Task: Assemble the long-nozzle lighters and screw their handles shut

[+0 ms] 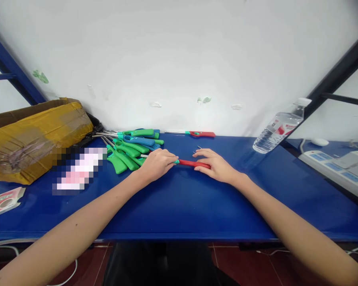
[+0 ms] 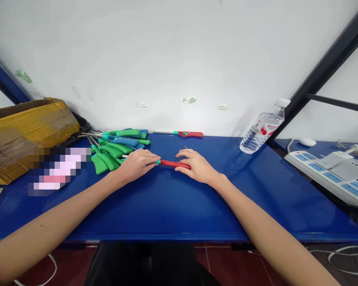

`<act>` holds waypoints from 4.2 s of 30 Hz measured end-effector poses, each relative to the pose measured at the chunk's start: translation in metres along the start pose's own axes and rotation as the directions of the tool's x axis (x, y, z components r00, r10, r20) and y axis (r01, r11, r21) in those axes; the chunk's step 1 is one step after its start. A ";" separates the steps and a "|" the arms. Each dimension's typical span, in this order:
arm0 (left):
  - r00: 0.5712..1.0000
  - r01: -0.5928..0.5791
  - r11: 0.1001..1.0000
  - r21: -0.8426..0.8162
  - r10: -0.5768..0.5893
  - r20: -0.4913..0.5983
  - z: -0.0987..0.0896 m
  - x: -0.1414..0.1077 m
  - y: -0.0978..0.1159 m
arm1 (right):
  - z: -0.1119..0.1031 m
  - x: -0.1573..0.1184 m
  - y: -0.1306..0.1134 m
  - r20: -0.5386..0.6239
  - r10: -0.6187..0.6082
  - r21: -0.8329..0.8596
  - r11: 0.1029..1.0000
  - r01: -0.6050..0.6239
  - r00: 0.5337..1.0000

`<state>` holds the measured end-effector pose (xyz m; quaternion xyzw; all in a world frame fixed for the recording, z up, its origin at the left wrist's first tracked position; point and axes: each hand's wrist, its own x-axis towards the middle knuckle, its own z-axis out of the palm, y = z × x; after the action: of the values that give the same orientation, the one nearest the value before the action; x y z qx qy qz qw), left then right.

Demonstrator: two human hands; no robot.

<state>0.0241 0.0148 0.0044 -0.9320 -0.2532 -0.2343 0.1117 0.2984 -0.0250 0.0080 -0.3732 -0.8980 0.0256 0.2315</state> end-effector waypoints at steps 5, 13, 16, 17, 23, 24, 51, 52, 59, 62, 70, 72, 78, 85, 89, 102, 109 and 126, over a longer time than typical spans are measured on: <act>0.997 0.025 1.000 -0.018 -0.023 0.074 -0.001 0.001 0.002 | 0.000 -0.001 0.001 0.012 -0.021 -0.025 0.999 0.021 1.000; 0.983 0.108 0.993 -0.053 -0.098 0.157 -0.002 0.002 0.002 | 0.009 -0.002 -0.001 -0.025 -0.028 0.011 1.000 0.028 0.999; 0.986 0.091 0.995 -0.030 -0.086 0.146 0.000 0.001 0.002 | 0.010 -0.001 -0.001 -0.028 -0.025 0.055 0.998 0.027 0.999; 0.987 0.081 0.996 -0.019 -0.078 0.137 0.001 0.000 0.002 | 0.010 -0.001 -0.002 -0.025 -0.024 0.066 0.997 0.026 0.999; 1.000 -0.017 0.998 0.056 0.016 0.018 0.005 -0.003 0.007 | 0.008 -0.001 -0.004 -0.023 0.012 0.125 0.992 -0.009 1.000; 0.999 -0.038 0.997 0.068 0.038 -0.004 0.005 -0.003 0.007 | 0.008 -0.002 -0.005 -0.023 0.019 0.133 0.991 -0.016 1.000; 0.990 -0.086 0.993 0.076 0.077 0.117 -0.003 0.000 0.010 | 0.000 -0.002 -0.002 -0.002 -0.026 0.086 0.996 0.026 1.000; 0.992 -0.073 0.996 0.060 0.066 0.108 -0.003 0.000 0.009 | 0.000 -0.002 -0.002 -0.008 -0.026 0.072 0.997 0.026 1.000; 0.998 0.044 0.999 0.023 -0.045 0.035 -0.010 0.002 0.002 | -0.001 0.000 -0.002 -0.094 0.026 -0.045 0.998 -0.031 0.995; 0.997 0.061 0.997 0.053 -0.062 0.034 -0.012 0.001 -0.008 | -0.003 -0.002 0.002 -0.080 0.063 -0.086 0.994 -0.070 0.995; 0.996 0.060 0.996 0.061 -0.064 0.069 -0.006 -0.002 -0.015 | -0.002 -0.007 0.020 -0.063 0.124 0.019 0.992 -0.123 0.990; 0.994 0.037 0.997 0.063 -0.044 0.104 -0.006 -0.001 -0.013 | 0.001 -0.007 0.021 -0.068 0.143 0.052 0.989 -0.140 0.987; 0.981 0.040 0.999 0.037 -0.046 0.189 -0.010 0.000 -0.013 | 0.008 -0.008 0.022 -0.073 0.190 0.067 0.980 -0.185 0.979; 0.984 0.032 0.999 0.001 -0.031 0.177 -0.012 0.001 -0.019 | 0.010 -0.006 0.016 -0.097 0.134 0.046 0.990 -0.130 0.986; 0.992 0.055 0.998 -0.018 -0.053 0.117 -0.015 0.002 -0.026 | 0.009 -0.001 0.006 -0.058 0.149 0.001 0.989 -0.149 0.987; 0.987 0.047 0.998 -0.028 -0.042 0.154 -0.012 -0.003 -0.012 | 0.012 0.000 0.015 -0.032 0.127 0.002 0.992 -0.127 0.991; 0.975 0.040 0.996 -0.077 -0.022 0.222 -0.002 -0.001 0.004 | 0.011 0.011 0.011 -0.082 0.257 -0.079 0.962 -0.263 0.963; 0.935 0.180 0.984 0.018 -0.176 0.307 -0.011 0.004 0.024 | 0.026 0.046 0.042 -0.062 0.418 -0.078 0.903 -0.422 0.906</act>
<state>0.0359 -0.0072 0.0139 -0.9308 -0.3496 -0.0969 0.0444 0.2866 0.0401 -0.0059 -0.5682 -0.7916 0.0264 0.2234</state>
